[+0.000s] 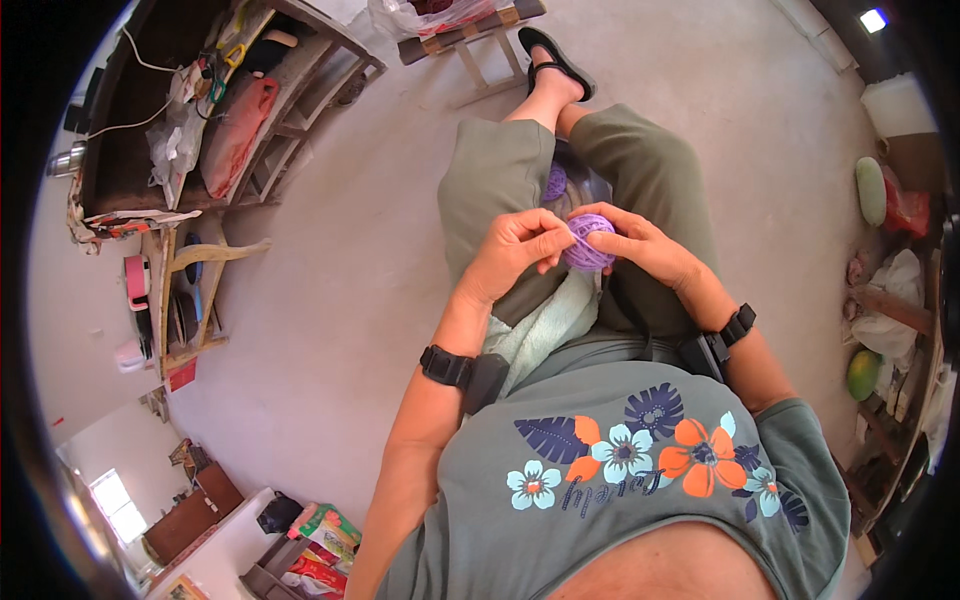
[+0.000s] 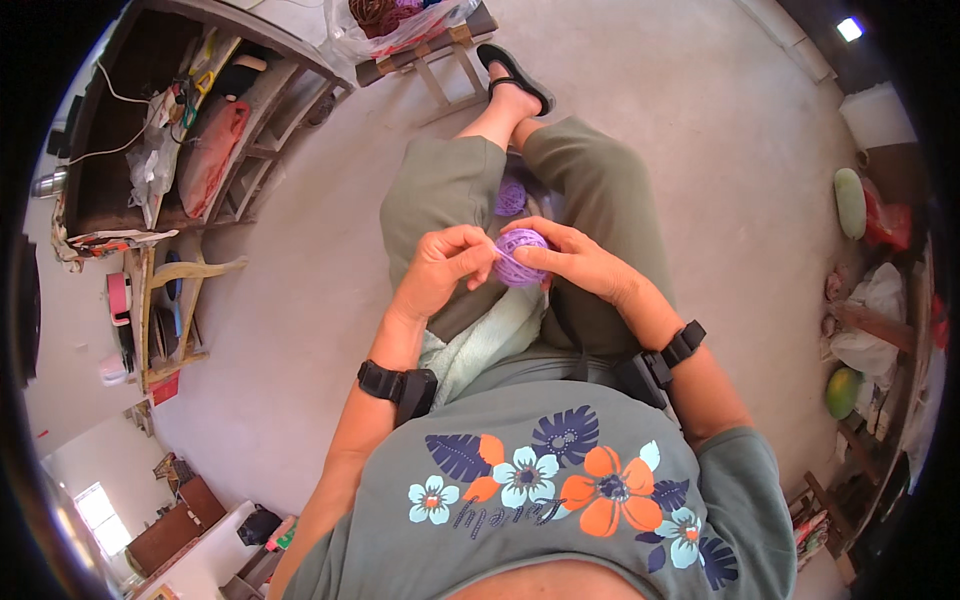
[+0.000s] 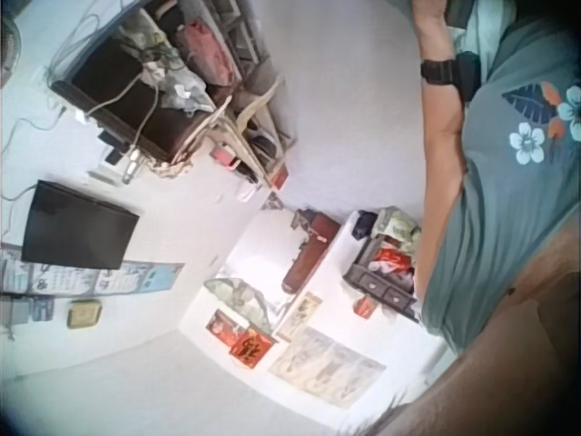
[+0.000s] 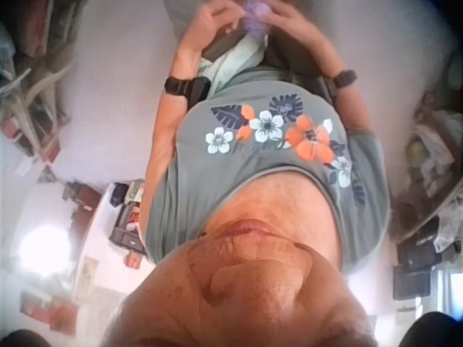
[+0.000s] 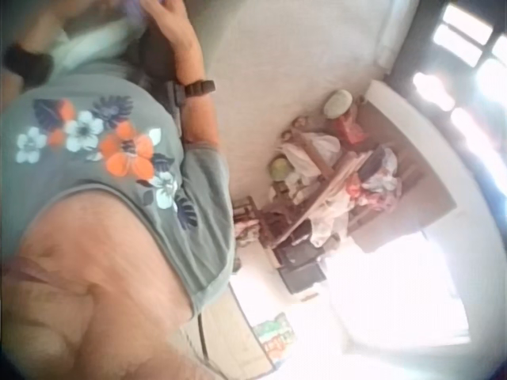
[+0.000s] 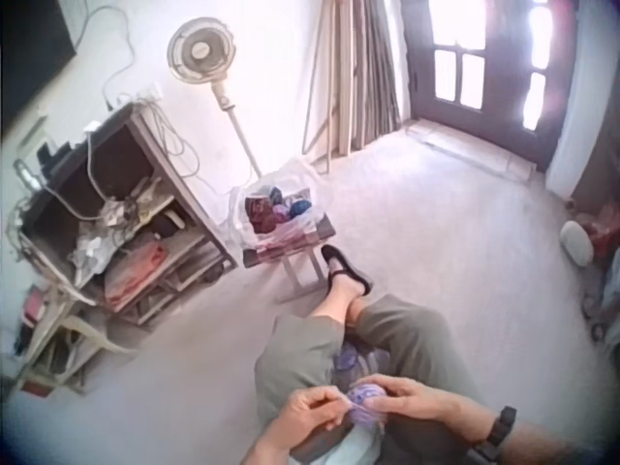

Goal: The person winds purple yarn into a ball by hand while seated.

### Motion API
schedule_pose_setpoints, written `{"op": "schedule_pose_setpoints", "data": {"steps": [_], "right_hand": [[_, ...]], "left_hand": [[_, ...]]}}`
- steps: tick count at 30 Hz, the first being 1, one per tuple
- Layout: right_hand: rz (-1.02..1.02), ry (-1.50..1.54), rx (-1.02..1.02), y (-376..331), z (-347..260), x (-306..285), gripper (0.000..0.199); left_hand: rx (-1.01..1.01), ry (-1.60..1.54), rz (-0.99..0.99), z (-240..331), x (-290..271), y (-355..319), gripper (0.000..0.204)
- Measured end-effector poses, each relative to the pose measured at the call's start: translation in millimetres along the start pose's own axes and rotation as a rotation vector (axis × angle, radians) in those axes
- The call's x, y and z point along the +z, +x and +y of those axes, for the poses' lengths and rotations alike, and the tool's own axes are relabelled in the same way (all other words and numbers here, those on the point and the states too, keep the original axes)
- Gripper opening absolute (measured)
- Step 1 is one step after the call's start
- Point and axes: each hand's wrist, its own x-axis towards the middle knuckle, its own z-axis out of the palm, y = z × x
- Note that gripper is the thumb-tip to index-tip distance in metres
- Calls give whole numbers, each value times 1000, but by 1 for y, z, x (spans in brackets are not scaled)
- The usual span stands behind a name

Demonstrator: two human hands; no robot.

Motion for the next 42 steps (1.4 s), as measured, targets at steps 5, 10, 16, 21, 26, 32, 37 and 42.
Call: {"op": "schedule_pose_setpoints", "data": {"steps": [5, 10, 16, 21, 26, 32, 37, 42], "right_hand": [[-231, 243, 44, -2, 11, -10, 49], [-177, 403, -77, -8, 4, -10, 57], [-71, 642, -247, -2, 11, -21, 59], [176, 568, -230, 8, 20, -25, 52], [178, 265, -209, 7, 24, -18, 54], [-23, 31, -155, -2, 9, -10, 49], [-320, 148, -82, -21, -13, -7, 54], [-298, 382, -198, -30, -43, -2, 71]], "left_hand": [[3, 42, 115, 3, 4, 11, 14], [-14, 55, 149, -7, 2, 17, 18], [-112, 147, 106, -1, 12, 17, 21], [-252, 262, -70, 0, 16, 9, 23], [-283, 299, -198, 26, 26, -6, 19], [-90, 152, -211, 63, 20, -16, 11], [-48, 189, -145, 83, 13, -12, 10], [-129, 222, -75, 78, 7, -7, 13]]}}
